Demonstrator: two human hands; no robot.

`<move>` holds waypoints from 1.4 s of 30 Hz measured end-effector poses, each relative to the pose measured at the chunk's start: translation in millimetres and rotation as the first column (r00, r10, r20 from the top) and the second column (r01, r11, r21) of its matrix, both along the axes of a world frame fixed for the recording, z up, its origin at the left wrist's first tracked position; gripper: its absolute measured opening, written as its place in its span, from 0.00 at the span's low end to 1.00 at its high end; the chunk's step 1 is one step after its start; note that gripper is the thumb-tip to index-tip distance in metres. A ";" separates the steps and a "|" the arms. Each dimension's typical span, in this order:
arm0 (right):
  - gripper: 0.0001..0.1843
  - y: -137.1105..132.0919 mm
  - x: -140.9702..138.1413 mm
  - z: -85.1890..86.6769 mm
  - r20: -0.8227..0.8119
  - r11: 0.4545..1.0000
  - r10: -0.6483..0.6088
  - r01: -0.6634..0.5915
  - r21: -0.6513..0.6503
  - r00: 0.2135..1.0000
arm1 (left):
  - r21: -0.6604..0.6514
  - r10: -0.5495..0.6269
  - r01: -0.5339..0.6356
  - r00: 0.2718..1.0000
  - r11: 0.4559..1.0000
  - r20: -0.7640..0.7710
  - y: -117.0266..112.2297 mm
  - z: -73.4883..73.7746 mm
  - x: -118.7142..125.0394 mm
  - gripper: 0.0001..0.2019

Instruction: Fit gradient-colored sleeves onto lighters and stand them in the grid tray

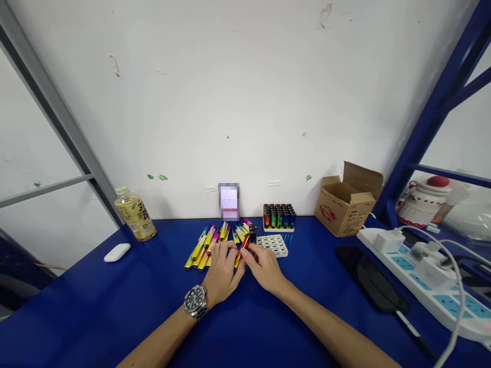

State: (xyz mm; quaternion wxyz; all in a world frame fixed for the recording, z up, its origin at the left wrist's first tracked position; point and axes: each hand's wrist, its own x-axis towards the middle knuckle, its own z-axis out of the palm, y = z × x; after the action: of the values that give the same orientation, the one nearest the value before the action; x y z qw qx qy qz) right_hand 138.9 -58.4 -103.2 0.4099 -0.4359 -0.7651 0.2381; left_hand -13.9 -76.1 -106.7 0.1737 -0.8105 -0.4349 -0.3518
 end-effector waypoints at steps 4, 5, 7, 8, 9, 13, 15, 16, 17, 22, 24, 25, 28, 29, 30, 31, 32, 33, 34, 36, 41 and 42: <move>0.11 0.2 -2.6 -2.2 -0.310 1.000 -0.011 0.007 -0.014 0.951 | -0.004 -0.072 0.072 0.997 0.997 -0.018 -0.7 -0.8 0.1 0.09; 0.10 1.3 -1.4 -2.8 -0.356 1.000 -0.019 0.019 -0.003 0.934 | -0.017 -0.078 0.078 0.997 0.997 -0.025 -0.5 -0.6 -0.1 0.10; 0.07 5.1 2.9 -3.2 -0.452 1.000 -0.030 0.030 -0.007 0.891 | -0.045 -0.059 0.058 0.998 0.997 -0.036 0.5 0.4 -0.8 0.11; 0.06 8.0 5.8 -3.0 -0.504 0.999 -0.032 0.025 -0.022 0.863 | -0.053 -0.035 0.033 0.998 0.998 -0.042 1.4 1.2 -1.4 0.11; 0.06 11.4 9.0 -2.7 -0.554 0.999 -0.037 0.015 -0.044 0.832 | -0.056 -0.003 0.000 0.999 0.998 -0.049 2.5 2.3 -2.2 0.11; 0.12 26.3 20.0 0.0 -0.710 0.960 -0.101 -0.118 -0.253 0.697 | -0.080 0.122 -0.130 0.988 0.988 -0.093 8.3 6.7 -7.6 0.12; 0.21 31.6 22.2 1.8 -0.741 0.885 -0.215 -0.194 -0.423 0.636 | -0.094 0.163 -0.173 0.981 0.980 -0.110 11.1 8.0 -10.9 0.13; 0.24 33.2 22.5 2.8 -0.738 0.845 -0.276 -0.210 -0.492 0.615 | -0.098 0.175 -0.186 0.978 0.978 -0.114 12.3 8.4 -12.3 0.13; 0.25 34.1 22.5 3.7 -0.728 0.815 -0.330 -0.209 -0.541 0.601 | -0.099 0.183 -0.194 0.977 0.976 -0.115 13.2 8.5 -13.4 0.14; 0.24 31.6 19.8 7.2 -0.701 0.781 -0.414 -0.169 -0.601 0.581 | -0.120 0.195 -0.209 0.974 0.971 -0.117 14.1 9.6 -14.3 0.14; 0.25 29.4 18.8 8.4 -0.696 0.769 -0.419 -0.179 -0.613 0.583 | -0.126 0.195 -0.211 0.972 0.969 -0.134 13.7 10.2 -13.7 0.14; 0.26 28.4 18.4 9.0 -0.694 0.764 -0.420 -0.185 -0.618 0.585 | -0.123 0.196 -0.215 0.970 0.969 -0.144 13.7 10.3 -13.5 0.14; 0.25 26.6 18.0 10.4 -0.692 0.759 -0.417 -0.192 -0.622 0.590 | -0.098 0.220 -0.242 0.956 0.965 -0.192 14.4 9.5 -14.2 0.13; 0.25 26.4 18.1 10.8 -0.691 0.759 -0.416 -0.193 -0.622 0.591 | -0.089 0.234 -0.257 0.949 0.962 -0.211 14.7 8.9 -14.7 0.13; 0.25 26.2 18.3 11.0 -0.691 0.759 -0.416 -0.192 -0.622 0.591 | -0.078 0.249 -0.273 0.941 0.959 -0.231 14.9 8.2 -15.1 0.13; 0.25 25.9 18.5 11.3 -0.691 0.759 -0.417 -0.192 -0.622 0.591 | -0.069 0.260 -0.285 0.933 0.956 -0.251 14.9 7.7 -15.4 0.13; 0.25 25.6 18.6 11.4 -0.690 0.759 -0.418 -0.189 -0.622 0.590 | -0.062 0.267 -0.293 0.926 0.954 -0.268 14.6 7.2 -15.6 0.13; 0.25 25.2 18.7 11.6 -0.690 0.761 -0.420 -0.186 -0.622 0.589 | -0.058 0.270 -0.297 0.920 0.953 -0.283 14.0 6.9 -15.4 0.13; 0.25 24.5 18.6 11.8 -0.690 0.762 -0.421 -0.183 -0.621 0.589 | -0.058 0.269 -0.298 0.916 0.953 -0.298 13.2 6.7 -15.1 0.14; 0.24 22.9 18.1 12.2 -0.689 0.764 -0.423 -0.177 -0.621 0.588 | -0.068 0.266 -0.302 0.909 0.951 -0.322 11.1 6.8 -13.5 0.14; 0.24 20.5 16.6 12.5 -0.684 0.768 -0.429 -0.161 -0.620 0.590 | -0.085 0.273 -0.320 0.896 0.944 -0.349 7.3 6.4 -8.9 0.12; 0.23 20.6 16.4 12.2 -0.683 0.771 -0.431 -0.153 -0.618 0.590 | -0.084 0.270 -0.317 0.897 0.945 -0.351 7.1 5.9 -8.3 0.12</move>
State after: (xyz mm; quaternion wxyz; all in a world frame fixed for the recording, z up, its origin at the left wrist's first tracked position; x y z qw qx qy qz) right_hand 155.3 -37.7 -91.0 0.5573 -0.4538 -0.3373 0.6081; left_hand -22.2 -69.1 -100.9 0.2394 -0.7933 -0.5400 -0.1475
